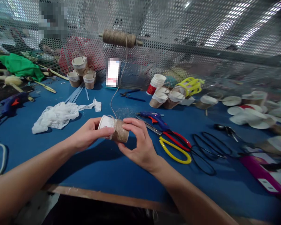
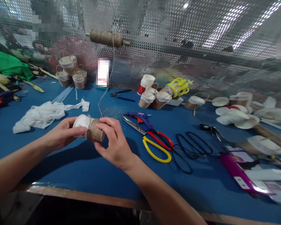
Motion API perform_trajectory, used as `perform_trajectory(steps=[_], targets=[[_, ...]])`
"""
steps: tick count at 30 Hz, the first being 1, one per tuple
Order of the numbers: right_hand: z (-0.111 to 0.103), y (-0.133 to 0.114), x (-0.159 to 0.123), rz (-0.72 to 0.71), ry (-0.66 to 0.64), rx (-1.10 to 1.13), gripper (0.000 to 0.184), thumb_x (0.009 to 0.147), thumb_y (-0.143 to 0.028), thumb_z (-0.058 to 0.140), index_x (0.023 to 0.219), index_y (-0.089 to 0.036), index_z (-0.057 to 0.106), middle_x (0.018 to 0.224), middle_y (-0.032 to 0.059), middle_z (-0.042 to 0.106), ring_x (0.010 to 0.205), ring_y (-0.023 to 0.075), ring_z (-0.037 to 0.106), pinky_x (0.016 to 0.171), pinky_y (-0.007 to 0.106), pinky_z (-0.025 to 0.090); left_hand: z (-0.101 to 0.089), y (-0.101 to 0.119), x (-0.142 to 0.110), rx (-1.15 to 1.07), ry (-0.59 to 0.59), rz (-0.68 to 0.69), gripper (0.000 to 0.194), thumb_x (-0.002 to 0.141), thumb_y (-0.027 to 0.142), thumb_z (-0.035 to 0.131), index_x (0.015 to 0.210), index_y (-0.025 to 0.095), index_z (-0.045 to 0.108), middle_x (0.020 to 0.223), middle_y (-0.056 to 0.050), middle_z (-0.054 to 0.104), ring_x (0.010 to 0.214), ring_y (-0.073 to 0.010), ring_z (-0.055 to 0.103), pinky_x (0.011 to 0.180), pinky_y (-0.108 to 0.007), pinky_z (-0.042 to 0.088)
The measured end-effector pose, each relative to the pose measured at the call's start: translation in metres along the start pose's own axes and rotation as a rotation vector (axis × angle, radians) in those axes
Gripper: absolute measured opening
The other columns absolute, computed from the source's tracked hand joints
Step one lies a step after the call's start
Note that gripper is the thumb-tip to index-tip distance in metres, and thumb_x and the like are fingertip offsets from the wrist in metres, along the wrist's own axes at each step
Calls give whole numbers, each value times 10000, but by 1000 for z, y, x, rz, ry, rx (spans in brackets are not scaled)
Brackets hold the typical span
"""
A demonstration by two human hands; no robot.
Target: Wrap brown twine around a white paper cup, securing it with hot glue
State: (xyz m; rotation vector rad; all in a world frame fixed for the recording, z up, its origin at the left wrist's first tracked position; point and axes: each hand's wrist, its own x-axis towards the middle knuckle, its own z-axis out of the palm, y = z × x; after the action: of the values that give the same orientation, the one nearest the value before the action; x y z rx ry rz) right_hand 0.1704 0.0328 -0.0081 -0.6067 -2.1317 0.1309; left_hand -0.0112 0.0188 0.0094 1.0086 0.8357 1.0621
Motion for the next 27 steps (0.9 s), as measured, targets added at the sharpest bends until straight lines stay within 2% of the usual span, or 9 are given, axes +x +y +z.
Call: perform_trajectory(steps=[5,11,19,23,27], targets=[[2,0,-2,-35,-27,-16,500,693,-110,580,1122,-264,376,1130,95,435,1059,236,463,878,455,426,2,1,2,-131,41,-116,217,613,251,712,755,105,639,671,-15,621,596,-104,546,592,-221,402],[4,0,-4,-24,-45,11,505,696,-113,575,1125,-297,381,1149,79,438,1084,254,454,877,480,410,3,1,4,-144,92,-108,207,623,296,702,609,107,618,569,2,590,508,-87,512,509,-212,369],[8,1,-5,7,-73,14,459,722,-138,576,1110,-270,367,1142,92,425,1083,232,449,904,475,402,3,-2,7,-95,179,-153,202,659,281,679,603,100,608,536,14,562,460,-63,477,477,-200,333],[9,1,-3,67,-42,56,440,708,-163,613,1069,-253,379,1092,91,462,1066,230,460,905,469,398,2,-1,8,-116,119,-133,248,669,334,668,653,90,625,601,-13,598,516,-80,516,525,-206,375],[9,3,-2,139,-28,145,456,686,-168,637,1055,-252,383,1091,92,463,1075,231,454,875,444,428,-2,4,6,-87,44,-122,159,591,151,696,727,100,632,668,-22,629,600,-105,559,601,-218,407]])
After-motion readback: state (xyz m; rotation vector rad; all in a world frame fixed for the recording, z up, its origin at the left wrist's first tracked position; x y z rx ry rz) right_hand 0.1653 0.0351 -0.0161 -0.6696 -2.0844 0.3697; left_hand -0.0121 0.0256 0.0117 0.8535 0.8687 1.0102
